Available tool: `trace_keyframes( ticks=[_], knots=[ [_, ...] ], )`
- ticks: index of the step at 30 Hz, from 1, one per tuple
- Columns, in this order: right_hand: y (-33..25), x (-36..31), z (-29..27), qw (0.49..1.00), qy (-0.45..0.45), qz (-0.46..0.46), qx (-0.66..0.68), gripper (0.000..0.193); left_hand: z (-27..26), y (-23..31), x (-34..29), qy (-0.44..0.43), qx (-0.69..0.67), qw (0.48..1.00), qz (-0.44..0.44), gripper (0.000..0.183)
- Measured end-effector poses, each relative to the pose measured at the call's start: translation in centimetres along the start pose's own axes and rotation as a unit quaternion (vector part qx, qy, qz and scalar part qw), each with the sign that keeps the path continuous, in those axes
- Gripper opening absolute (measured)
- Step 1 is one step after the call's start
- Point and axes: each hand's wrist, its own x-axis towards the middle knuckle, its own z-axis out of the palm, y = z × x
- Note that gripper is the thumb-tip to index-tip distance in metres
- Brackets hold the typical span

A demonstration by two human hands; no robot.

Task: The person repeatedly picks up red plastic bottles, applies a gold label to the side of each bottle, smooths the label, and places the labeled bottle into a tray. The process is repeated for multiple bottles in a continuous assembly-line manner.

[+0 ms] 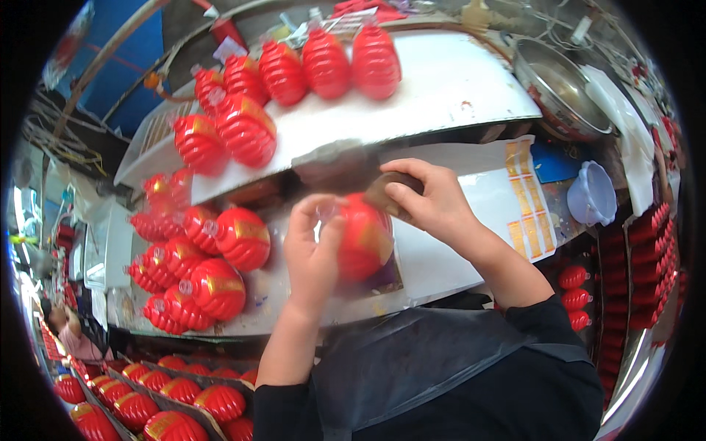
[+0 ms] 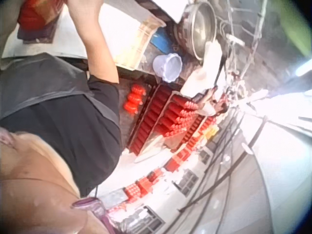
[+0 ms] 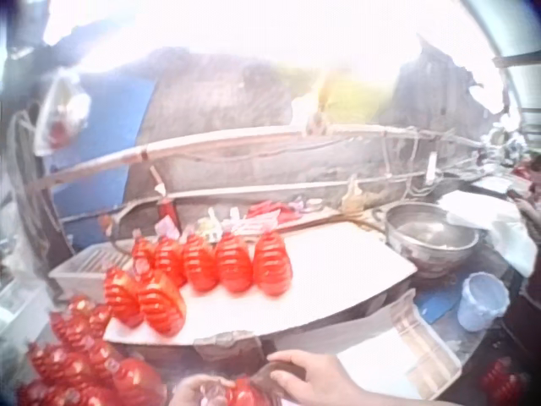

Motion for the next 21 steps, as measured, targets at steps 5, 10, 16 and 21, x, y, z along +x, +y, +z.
trace_keyframes(
  ticks=[5,10,16,21],
  knots=[
    [2.4,-3.9,-7.0,0.987,0.050,0.055,0.146,0.024,2.5,2.7,2.7,-0.042,-0.035,0.998,0.026,0.023],
    [6.3,-10.5,-15.2,0.948,0.186,0.122,0.229,0.019,7.6,4.0,9.4,-0.053,-0.017,0.993,0.102,0.021],
    [11.8,-22.2,-24.8,0.908,0.283,0.222,0.214,0.034,13.6,1.2,16.7,-0.059,-0.071,0.989,0.113,0.020],
    [19.3,-32.7,-29.0,0.803,0.440,0.397,0.057,0.008,16.0,-2.2,22.6,-0.029,-0.054,0.991,0.118,0.021]
  ],
)
